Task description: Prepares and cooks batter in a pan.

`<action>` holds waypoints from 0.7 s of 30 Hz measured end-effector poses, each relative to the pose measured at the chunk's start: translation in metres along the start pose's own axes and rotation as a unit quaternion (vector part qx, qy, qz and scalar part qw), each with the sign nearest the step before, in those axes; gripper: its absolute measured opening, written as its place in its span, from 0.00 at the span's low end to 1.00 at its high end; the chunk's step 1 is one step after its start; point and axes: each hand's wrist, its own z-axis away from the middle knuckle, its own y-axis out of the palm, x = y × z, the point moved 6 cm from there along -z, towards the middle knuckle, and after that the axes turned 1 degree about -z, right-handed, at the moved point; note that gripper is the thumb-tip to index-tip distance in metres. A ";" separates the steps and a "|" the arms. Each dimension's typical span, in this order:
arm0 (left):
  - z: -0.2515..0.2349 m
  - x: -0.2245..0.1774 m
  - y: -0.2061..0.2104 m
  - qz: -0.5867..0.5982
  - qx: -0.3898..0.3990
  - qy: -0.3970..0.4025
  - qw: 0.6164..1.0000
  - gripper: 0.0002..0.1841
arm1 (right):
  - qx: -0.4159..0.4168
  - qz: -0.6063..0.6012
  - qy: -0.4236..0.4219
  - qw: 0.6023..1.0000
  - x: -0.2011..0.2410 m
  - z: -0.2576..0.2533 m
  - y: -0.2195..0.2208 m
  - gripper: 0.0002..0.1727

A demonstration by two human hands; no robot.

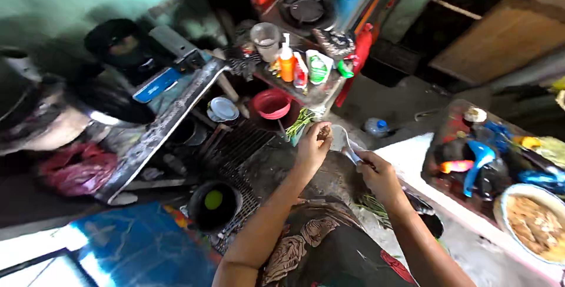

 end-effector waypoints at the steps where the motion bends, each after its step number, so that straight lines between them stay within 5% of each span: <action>1: 0.001 0.004 -0.019 -0.032 0.000 0.045 0.998 0.18 | 0.035 -0.024 0.012 0.999 0.011 -0.005 0.020 0.17; 7: 0.005 0.037 -0.114 -0.105 0.036 0.081 0.990 0.16 | 0.141 -0.080 0.022 0.987 0.070 -0.037 0.104 0.15; 15: 0.008 0.071 -0.223 -0.067 -0.194 -0.027 0.978 0.20 | 0.239 -0.190 0.073 0.949 0.124 -0.089 0.187 0.14; 18: -0.006 0.083 -0.236 -0.132 -0.202 -0.088 0.966 0.27 | 0.261 -0.157 0.029 0.952 0.146 -0.117 0.214 0.13; 21: -0.033 0.093 -0.250 -0.208 -0.219 -0.101 0.948 0.21 | 0.293 -0.112 -0.013 0.949 0.171 -0.152 0.236 0.13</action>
